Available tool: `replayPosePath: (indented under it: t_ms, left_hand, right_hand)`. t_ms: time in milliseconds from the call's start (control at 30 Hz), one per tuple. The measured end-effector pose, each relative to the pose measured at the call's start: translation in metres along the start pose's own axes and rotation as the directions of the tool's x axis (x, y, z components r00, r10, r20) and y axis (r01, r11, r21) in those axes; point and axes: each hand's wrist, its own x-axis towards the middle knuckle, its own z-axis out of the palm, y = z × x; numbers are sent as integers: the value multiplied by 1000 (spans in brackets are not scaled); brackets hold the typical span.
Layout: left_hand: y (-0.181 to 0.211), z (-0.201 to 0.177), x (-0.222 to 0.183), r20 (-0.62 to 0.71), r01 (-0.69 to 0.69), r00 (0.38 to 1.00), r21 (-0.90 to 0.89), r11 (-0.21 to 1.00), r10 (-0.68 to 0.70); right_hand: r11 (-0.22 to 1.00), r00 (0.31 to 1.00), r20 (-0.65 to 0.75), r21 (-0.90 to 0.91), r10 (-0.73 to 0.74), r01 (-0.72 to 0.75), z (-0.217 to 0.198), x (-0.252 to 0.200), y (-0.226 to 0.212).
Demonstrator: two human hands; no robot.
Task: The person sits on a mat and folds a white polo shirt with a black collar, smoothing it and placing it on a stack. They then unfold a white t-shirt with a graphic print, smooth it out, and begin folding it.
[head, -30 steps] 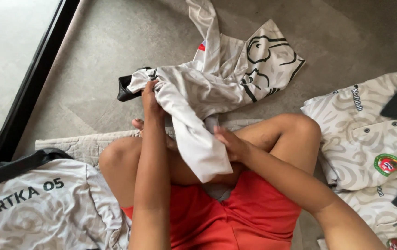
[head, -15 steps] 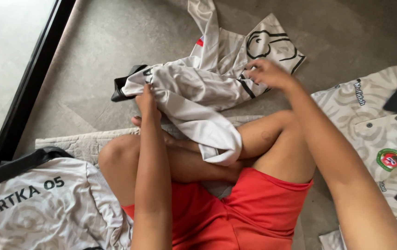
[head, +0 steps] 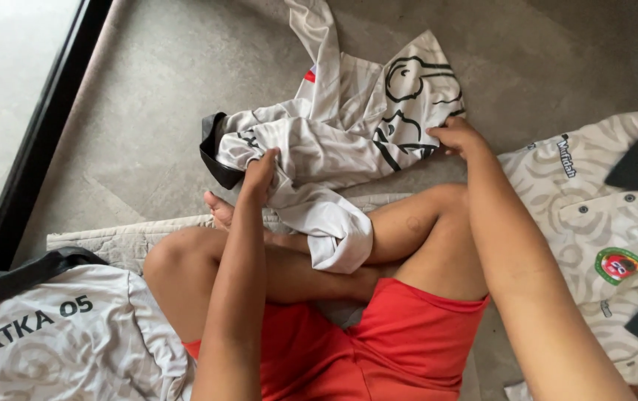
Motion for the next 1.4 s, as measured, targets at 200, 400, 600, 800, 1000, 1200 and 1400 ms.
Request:
replayPosePath:
  t_ms: [200, 400, 600, 800, 1000, 1200, 1400]
  left_hand:
    - [28, -46, -36, -228, -53, 971, -490, 870, -70]
    - [70, -93, -141, -103, -100, 989, 78, 992, 108]
    - [102, -110, -206, -85, 43, 994, 887, 459, 70]
    - [124, -71, -62, 273, -585, 797, 572, 575, 539]
    - [114, -7, 43, 416, -597, 799, 629, 498, 434]
    - [140, 30, 76, 617, -521, 787, 668, 531, -3]
    - [179, -38, 168, 18, -690, 665, 395, 606, 747]
  right_hand:
    - [610, 882, -431, 756, 191, 238, -23, 64, 32]
    - [150, 666, -450, 876, 596, 458, -59, -16, 32]
    - [907, 210, -935, -195, -287, 373, -54, 6, 50]
    - [922, 942, -20, -211, -336, 324, 18, -66, -133]
    - [798, 959, 204, -535, -197, 278, 82, -20, -184]
    - [896, 836, 548, -380, 18, 229, 101, 12, -241]
    - [790, 838, 317, -302, -445, 534, 109, 58, -243]
